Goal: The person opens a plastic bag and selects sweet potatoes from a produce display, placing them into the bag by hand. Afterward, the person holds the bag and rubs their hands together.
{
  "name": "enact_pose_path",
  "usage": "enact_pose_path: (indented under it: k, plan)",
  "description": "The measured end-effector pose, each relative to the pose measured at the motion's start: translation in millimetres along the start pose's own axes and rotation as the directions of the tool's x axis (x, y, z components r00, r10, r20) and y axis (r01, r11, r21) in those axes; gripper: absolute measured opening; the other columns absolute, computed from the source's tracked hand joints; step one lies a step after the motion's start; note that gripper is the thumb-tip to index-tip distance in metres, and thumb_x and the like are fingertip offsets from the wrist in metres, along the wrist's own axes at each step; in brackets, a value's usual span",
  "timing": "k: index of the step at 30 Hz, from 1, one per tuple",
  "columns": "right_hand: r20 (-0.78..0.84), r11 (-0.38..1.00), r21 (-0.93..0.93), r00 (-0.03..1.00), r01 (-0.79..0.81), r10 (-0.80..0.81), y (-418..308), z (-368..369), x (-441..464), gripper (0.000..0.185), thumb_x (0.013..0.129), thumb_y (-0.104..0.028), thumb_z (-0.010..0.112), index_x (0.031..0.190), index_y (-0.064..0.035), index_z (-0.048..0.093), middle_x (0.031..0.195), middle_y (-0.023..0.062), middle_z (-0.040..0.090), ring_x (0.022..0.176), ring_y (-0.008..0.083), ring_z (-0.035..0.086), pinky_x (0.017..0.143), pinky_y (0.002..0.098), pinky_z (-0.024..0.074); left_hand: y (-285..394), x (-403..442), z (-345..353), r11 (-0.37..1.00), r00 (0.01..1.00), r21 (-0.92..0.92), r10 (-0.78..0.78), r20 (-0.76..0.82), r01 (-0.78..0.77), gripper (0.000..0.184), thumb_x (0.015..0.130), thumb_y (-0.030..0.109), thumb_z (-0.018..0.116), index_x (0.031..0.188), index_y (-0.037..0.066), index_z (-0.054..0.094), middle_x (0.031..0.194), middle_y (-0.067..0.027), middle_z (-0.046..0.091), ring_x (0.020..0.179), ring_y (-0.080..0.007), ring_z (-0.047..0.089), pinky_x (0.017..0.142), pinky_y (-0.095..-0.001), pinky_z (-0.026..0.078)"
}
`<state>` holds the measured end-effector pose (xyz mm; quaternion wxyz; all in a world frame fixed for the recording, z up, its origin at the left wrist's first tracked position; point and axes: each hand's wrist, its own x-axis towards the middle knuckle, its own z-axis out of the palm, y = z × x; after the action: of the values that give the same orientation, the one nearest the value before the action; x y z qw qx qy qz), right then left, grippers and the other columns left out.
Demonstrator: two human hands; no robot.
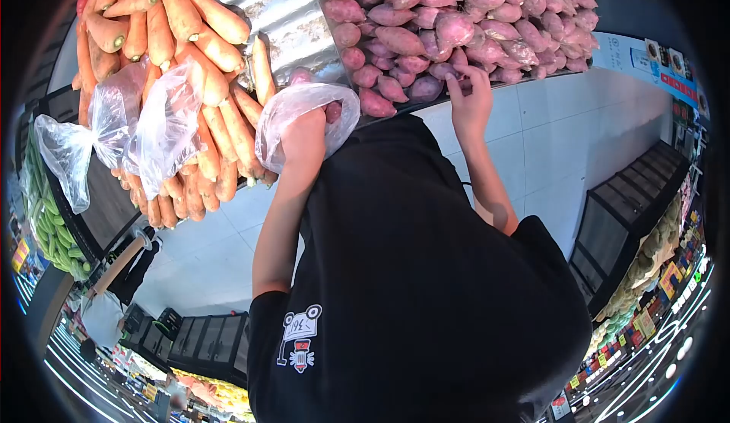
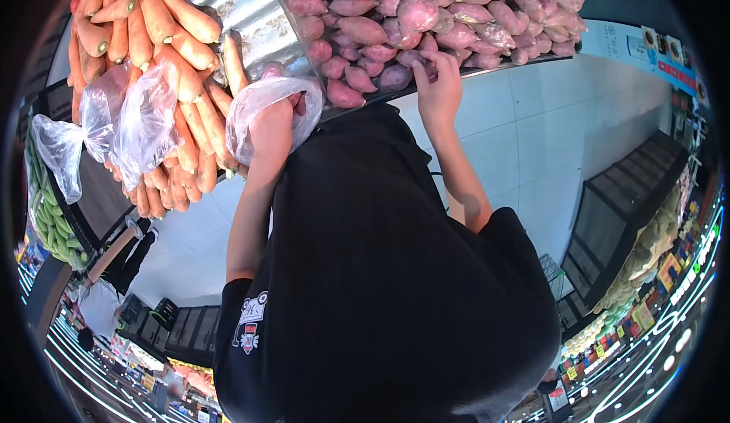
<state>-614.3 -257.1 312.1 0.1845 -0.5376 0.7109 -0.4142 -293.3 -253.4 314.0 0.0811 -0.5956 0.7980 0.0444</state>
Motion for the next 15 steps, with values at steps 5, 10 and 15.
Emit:
enact_pose_path:
  k: [5, 10, 15]
  plan:
    - [0.005, 1.0, 0.022, 1.0, 0.011, -0.011, 2, 2, 7, 0.022, 0.093, -0.008, 0.081, 0.114, -0.0039, 0.074, 0.103, 0.0073, 0.071, 0.08, 0.0167, 0.067, 0.072, 0.0315, 0.0548, -2, 6, -1, 0.999, 0.992, 0.05, 0.013, 0.124, -0.019, 0.012, 0.088, 0.008, 0.072, 0.1, 0.007, 0.074, 0.087, -0.0114, 0.076, 0.08, -0.029, 0.079, 0.071, -0.042, 0.063]
    - [-0.003, 0.997, 0.008, 0.997, 0.076, -0.076, 5, 2, 8, 0.029, 0.093, -0.007, 0.082, 0.12, -0.0041, 0.072, 0.108, 0.0075, 0.066, 0.074, 0.0127, 0.061, 0.07, 0.0283, 0.0533, -13, 11, 36, 0.997, 0.986, 0.033, 0.062, 0.155, -0.068, 0.021, 0.091, 0.015, 0.074, 0.111, 0.008, 0.076, 0.099, -0.0121, 0.075, 0.088, -0.0307, 0.077, 0.074, -0.0439, 0.062]
    - [-0.103, 0.979, 0.035, 0.976, 0.199, -0.194, -19, 6, 0, 0.04, 0.092, -0.011, 0.083, 0.129, -0.0067, 0.067, 0.12, 0.0109, 0.061, 0.067, 0.0142, 0.056, 0.064, 0.0289, 0.0506, -25, -3, 66, 0.988, 0.997, -0.154, 0.039, 0.072, -0.027, 0.037, 0.098, 0.034, 0.067, 0.123, 0.008, 0.074, 0.12, -0.0206, 0.073, 0.111, -0.0374, 0.071, 0.098, -0.0517, 0.053]
